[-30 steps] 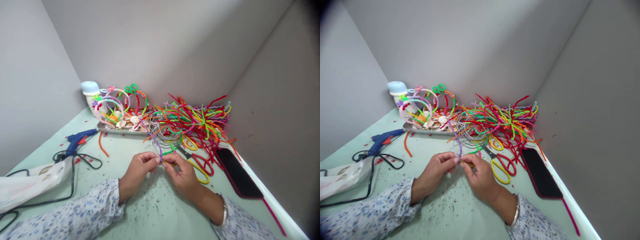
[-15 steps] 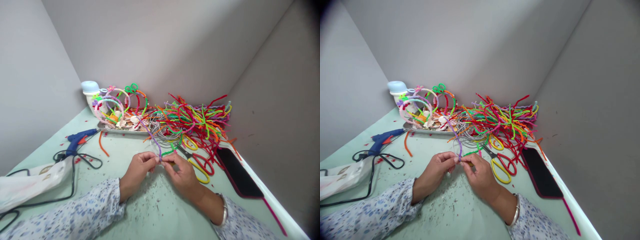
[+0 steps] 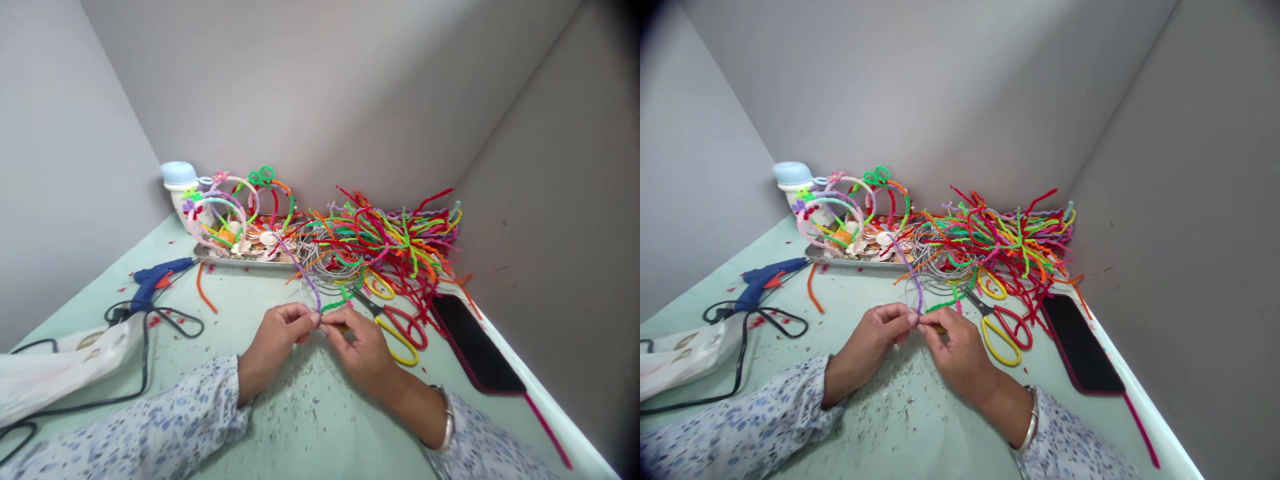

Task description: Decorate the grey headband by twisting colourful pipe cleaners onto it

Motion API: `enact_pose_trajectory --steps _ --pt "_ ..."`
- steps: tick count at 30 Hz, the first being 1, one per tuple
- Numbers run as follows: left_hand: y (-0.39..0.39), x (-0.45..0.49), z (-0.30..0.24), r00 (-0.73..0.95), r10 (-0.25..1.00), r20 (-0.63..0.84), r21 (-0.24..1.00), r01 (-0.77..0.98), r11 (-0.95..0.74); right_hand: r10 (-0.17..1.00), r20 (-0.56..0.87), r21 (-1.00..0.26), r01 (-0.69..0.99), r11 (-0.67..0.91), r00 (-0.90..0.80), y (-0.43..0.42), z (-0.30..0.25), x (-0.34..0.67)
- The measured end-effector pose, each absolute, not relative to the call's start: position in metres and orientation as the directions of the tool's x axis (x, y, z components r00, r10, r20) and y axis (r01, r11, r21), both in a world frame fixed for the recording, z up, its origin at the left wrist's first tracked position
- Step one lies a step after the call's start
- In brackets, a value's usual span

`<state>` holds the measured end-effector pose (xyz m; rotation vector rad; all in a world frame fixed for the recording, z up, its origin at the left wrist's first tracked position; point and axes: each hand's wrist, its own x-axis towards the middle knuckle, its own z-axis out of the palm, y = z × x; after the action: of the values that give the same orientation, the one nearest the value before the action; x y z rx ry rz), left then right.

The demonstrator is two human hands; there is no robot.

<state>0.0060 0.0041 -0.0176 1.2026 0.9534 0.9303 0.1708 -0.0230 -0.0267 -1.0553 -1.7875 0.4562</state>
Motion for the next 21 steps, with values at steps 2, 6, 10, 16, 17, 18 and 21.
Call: enact_pose_trajectory --steps 2,6,10,16,17,18,21 --pt "0.0037 0.006 -0.0164 0.331 0.939 -0.093 0.99 -0.071 0.123 0.818 0.554 -0.692 0.461 0.555 -0.154 -0.0232 -0.0274 0.1706" --pt "0.0029 0.0067 -0.0141 0.329 0.94 -0.094 0.989 -0.074 0.125 0.832 0.538 -0.701 0.474 0.533 -0.139 -0.0239 -0.0296 0.1701" --pt "0.0024 0.0071 -0.0125 0.329 0.939 -0.099 0.987 -0.087 0.135 0.852 0.508 -0.737 0.449 0.505 -0.125 -0.0256 -0.0296 0.168" --pt "0.0019 0.0078 -0.0117 0.336 0.937 -0.097 0.988 -0.081 0.132 0.872 0.472 -0.771 0.421 0.478 -0.126 -0.0277 -0.0237 0.1686" --pt "0.0014 0.0082 -0.0115 0.34 0.936 -0.094 0.99 -0.07 0.125 0.88 0.462 -0.784 0.412 0.463 -0.11 -0.0274 -0.0233 0.1697" --pt "0.0005 0.0087 -0.0111 0.348 0.933 -0.091 0.991 -0.057 0.118 0.889 0.449 -0.802 0.399 0.445 -0.09 -0.0268 -0.0233 0.1711" --pt "-0.003 0.0105 -0.0094 0.402 0.91 -0.105 0.993 -0.012 0.12 0.911 0.411 -0.856 0.335 0.394 -0.022 -0.0244 -0.0242 0.1746"
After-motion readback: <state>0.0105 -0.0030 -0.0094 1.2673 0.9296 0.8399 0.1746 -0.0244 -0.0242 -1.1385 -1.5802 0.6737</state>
